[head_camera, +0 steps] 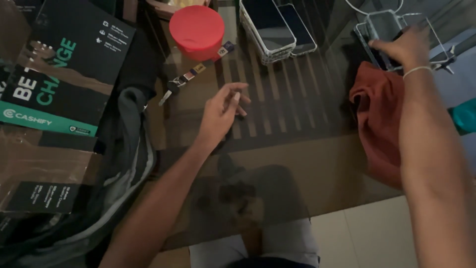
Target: Cleaning several smartphones and their cases with a cloth.
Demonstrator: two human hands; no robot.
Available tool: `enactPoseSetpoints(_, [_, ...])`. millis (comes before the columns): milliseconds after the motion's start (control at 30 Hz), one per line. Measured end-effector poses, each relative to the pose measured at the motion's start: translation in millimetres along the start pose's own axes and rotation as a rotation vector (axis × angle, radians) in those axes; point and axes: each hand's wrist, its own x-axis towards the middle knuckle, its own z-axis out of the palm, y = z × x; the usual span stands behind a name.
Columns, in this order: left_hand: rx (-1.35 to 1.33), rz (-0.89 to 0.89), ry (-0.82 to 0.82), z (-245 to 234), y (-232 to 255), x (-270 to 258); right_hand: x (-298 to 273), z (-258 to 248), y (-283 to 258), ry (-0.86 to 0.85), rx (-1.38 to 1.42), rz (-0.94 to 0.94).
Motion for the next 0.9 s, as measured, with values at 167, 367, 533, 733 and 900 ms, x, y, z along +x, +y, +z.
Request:
enactPoseSetpoints(167, [-0.037, -0.022, -0.038, -2.0, 2.4, -1.9, 41.3, 33.1, 20.7, 0.103, -0.217, -0.196])
enactPoseSetpoints(367, [-0.022, -0.052, -0.03, -2.3, 1.6, 1.4, 51.1, 46.0, 21.6, -0.004, -0.295, -0.024])
enactPoseSetpoints(533, [0.019, -0.088, -0.039, -0.8, 10.4, -0.9, 60.2, 55.1, 39.7, 0.027, -0.241, 0.005])
enactPoseSetpoints(733, [0.033, -0.018, -0.05, -0.1, 11.4, -1.4, 58.8, 52.9, 14.6, 0.002, -0.259, -0.139])
enactPoseSetpoints(900, [0.049, -0.063, -0.044, -0.9, 11.9, -0.3, 57.9, 50.5, -14.3, 0.169, -0.194, -0.421])
